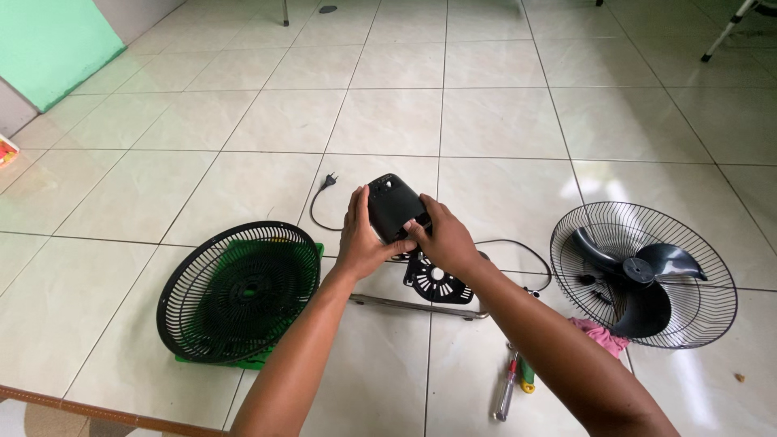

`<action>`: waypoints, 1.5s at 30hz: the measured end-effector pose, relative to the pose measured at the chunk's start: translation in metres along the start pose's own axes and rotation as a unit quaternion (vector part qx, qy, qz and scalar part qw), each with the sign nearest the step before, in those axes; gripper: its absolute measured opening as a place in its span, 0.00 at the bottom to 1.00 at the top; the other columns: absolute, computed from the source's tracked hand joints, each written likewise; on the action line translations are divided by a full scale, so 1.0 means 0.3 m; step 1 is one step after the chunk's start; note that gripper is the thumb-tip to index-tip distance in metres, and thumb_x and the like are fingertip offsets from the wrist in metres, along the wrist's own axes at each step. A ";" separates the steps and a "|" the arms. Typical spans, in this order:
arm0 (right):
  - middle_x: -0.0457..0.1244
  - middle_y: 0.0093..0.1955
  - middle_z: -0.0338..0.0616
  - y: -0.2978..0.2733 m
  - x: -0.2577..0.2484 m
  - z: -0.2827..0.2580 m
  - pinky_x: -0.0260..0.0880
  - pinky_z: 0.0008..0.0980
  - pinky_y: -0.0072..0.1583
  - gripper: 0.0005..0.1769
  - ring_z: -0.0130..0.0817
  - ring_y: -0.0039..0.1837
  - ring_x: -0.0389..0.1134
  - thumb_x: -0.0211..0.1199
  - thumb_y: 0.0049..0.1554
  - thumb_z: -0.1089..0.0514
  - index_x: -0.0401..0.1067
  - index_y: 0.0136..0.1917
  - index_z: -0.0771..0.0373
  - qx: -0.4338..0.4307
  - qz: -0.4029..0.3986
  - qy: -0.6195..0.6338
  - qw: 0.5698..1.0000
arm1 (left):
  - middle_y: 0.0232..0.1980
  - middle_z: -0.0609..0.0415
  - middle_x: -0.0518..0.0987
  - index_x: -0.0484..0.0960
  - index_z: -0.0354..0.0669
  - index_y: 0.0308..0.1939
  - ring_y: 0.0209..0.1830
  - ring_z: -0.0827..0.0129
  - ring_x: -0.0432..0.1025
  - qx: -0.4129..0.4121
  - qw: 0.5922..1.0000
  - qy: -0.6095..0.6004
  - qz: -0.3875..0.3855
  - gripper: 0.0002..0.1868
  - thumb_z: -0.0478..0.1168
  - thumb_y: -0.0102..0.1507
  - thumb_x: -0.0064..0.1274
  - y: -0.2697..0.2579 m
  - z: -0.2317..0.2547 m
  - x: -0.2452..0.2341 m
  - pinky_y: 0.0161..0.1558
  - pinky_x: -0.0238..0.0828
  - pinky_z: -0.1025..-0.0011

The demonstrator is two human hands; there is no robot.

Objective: The person assembles a disassembled electric fan motor by hand, aligning and fitting the motor housing halves together. The person repeatedly adjusts the motor casing and internal components to ensure proper alignment.

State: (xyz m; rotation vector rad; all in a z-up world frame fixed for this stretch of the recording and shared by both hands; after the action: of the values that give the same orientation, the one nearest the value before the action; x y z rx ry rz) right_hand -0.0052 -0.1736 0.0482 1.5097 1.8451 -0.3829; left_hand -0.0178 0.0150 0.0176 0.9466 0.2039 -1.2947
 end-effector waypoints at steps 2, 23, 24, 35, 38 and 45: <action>0.60 0.71 0.58 0.005 -0.010 0.018 0.66 0.44 0.67 0.42 0.51 0.69 0.65 0.62 0.60 0.40 0.54 0.78 0.63 -0.012 -0.032 0.022 0.999 | 0.82 0.33 0.46 0.40 0.36 0.80 0.82 0.42 0.46 0.002 0.999 -0.035 -0.019 0.76 0.66 0.45 0.73 0.007 -0.021 0.007 0.76 0.50 0.52; 0.61 0.71 0.54 -0.019 0.163 0.412 0.71 0.38 0.65 0.37 0.42 0.68 0.68 0.54 0.60 0.61 0.50 0.81 0.57 0.023 -0.135 0.216 0.967 | 0.75 0.36 0.60 0.15 0.64 0.76 0.68 0.45 0.66 -0.366 0.827 -0.423 -0.056 0.79 0.59 0.44 0.68 0.039 0.001 0.063 0.63 0.61 0.33; 0.63 0.69 0.53 -0.012 0.163 0.414 0.71 0.35 0.65 0.37 0.40 0.67 0.68 0.56 0.60 0.61 0.51 0.80 0.57 0.012 -0.121 0.177 0.977 | 0.75 0.38 0.58 0.13 0.65 0.76 0.68 0.46 0.65 -0.382 0.820 -0.424 -0.041 0.78 0.59 0.46 0.67 0.045 0.004 0.067 0.61 0.59 0.31; 0.68 0.59 0.51 -0.071 0.182 0.420 0.71 0.38 0.60 0.35 0.38 0.57 0.70 0.60 0.56 0.65 0.59 0.76 0.58 0.064 -0.198 0.076 0.975 | 0.74 0.40 0.60 0.14 0.66 0.76 0.62 0.47 0.71 -0.418 0.802 -0.425 -0.038 0.80 0.70 0.41 0.63 0.031 -0.009 0.110 0.58 0.66 0.42; 0.70 0.57 0.48 -0.064 0.100 0.383 0.71 0.37 0.60 0.32 0.34 0.56 0.70 0.60 0.54 0.65 0.64 0.72 0.61 0.078 -0.250 0.153 0.953 | 0.75 0.41 0.58 0.15 0.65 0.77 0.64 0.47 0.69 -0.412 0.799 -0.437 -0.024 0.79 0.70 0.43 0.62 0.026 -0.007 0.128 0.59 0.65 0.43; 0.69 0.58 0.46 -0.062 -0.102 0.302 0.68 0.33 0.62 0.29 0.31 0.56 0.69 0.56 0.51 0.63 0.70 0.67 0.66 0.089 -0.272 0.242 0.927 | 0.79 0.43 0.52 0.19 0.64 0.77 0.73 0.46 0.59 -0.372 0.819 -0.432 -0.067 0.77 0.69 0.42 0.64 0.026 -0.013 0.099 0.63 0.55 0.35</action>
State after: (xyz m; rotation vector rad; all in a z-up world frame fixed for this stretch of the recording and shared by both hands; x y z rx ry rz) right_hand 0.0096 -0.2576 0.0016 1.2538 2.6989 -0.4711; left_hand -0.0003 -0.0042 0.0006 -0.3670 0.0447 -1.4766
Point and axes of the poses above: each hand's wrist, its own y-axis towards the middle knuckle, its own x-axis out of the palm, z = x × y, the point moved 4 cm from there along y, towards the middle knuckle
